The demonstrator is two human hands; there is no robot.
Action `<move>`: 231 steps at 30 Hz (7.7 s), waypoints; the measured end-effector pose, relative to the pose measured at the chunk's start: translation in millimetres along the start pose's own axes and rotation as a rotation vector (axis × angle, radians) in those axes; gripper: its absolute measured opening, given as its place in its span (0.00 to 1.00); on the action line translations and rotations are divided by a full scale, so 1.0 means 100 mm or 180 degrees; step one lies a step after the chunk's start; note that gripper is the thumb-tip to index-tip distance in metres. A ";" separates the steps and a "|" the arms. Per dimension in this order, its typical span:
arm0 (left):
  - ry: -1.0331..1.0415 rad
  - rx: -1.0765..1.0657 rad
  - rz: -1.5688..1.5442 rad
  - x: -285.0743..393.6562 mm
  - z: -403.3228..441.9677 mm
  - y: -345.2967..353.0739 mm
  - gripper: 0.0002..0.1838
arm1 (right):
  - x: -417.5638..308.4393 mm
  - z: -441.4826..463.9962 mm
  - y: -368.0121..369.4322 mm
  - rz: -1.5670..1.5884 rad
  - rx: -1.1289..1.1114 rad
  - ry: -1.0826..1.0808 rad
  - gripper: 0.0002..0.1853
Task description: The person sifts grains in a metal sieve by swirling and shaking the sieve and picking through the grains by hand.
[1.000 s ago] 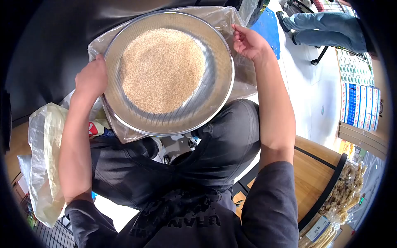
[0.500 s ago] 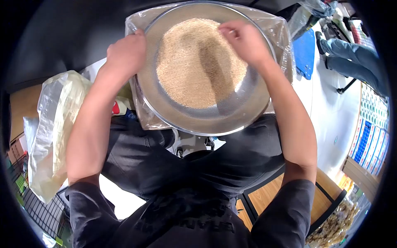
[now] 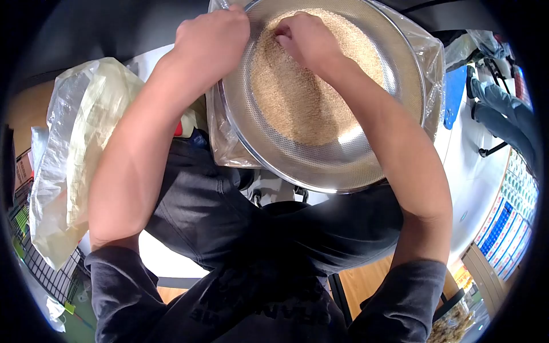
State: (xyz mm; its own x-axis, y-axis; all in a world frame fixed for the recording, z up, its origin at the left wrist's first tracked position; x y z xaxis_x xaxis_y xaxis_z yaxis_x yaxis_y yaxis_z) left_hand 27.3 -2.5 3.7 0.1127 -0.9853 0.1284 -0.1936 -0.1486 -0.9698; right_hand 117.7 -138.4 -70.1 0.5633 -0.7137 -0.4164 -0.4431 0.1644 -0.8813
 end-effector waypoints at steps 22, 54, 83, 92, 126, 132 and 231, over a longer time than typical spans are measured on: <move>0.0422 0.0348 0.0325 -0.02 -0.04 0.06 0.14 | -0.03 0.09 0.01 -0.0367 -0.0116 0.0202 0.15; 0.0270 0.0014 -0.0108 0.02 -0.08 -0.10 0.13 | 0.29 -0.07 -0.32 0.0901 -0.0268 -0.0115 0.07; -0.0336 -0.0369 -0.0002 0.00 0.07 0.00 0.17 | 2.07 -1.70 -1.32 0.1669 0.1330 0.2518 0.12; -0.0239 -0.0415 -0.0098 0.00 0.04 -0.05 0.18 | 1.95 -1.53 -1.19 0.1925 0.0513 0.2394 0.18; -0.0076 -0.0078 0.0733 0.00 0.06 0.10 0.12 | 0.83 -0.45 -0.02 0.4458 0.0197 0.1216 0.22; -0.0065 -0.0068 0.0773 0.00 0.06 0.11 0.13 | 0.29 -0.59 0.19 0.4395 -0.1252 0.0965 0.18; -0.0049 -0.0334 0.0570 0.01 0.07 0.02 0.15 | 0.04 -0.65 0.19 0.0706 -0.1333 -0.0937 0.06</move>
State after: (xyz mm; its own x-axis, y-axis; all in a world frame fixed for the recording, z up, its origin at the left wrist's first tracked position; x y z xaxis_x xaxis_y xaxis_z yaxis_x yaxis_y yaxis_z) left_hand 33.9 -3.4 0.4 0.0821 -0.9955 -0.0480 -0.3122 0.0200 -0.9498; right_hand 66.3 -182.6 -74.2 0.5694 -0.4625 -0.6796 -0.7787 -0.0385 -0.6262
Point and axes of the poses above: each hand's wrist, its own z-axis towards the middle knuckle, its own y-axis out of the palm, x = y × z, the point moved 3 cm from there along z, towards the middle knuckle, and after that the axes turned 2 degrees about -z, right-handed, at the moved point
